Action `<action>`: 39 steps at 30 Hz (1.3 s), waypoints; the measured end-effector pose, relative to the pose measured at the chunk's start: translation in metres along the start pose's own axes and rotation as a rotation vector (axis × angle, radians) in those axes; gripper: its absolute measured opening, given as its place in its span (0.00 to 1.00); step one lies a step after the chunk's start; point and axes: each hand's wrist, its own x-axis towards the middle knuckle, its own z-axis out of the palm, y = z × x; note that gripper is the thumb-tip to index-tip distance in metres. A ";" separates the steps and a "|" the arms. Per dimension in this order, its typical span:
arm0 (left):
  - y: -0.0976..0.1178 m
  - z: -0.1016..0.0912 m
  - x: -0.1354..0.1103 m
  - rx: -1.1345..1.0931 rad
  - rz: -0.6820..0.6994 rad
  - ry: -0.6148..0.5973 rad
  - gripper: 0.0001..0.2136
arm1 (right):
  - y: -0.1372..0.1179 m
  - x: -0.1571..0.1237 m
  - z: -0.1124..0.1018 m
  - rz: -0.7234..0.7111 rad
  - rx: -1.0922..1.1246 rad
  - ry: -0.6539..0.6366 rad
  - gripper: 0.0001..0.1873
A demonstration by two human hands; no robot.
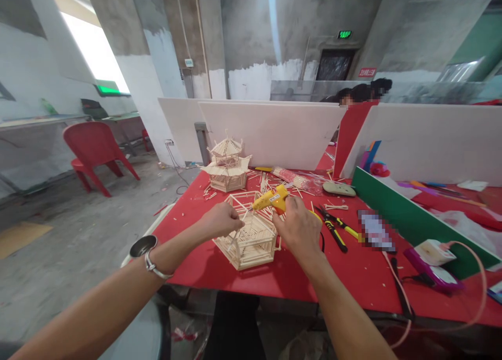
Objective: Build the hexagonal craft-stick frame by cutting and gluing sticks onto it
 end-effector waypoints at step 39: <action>0.006 -0.006 0.007 -0.068 0.031 -0.073 0.12 | -0.001 -0.075 0.012 -0.120 0.072 0.223 0.16</action>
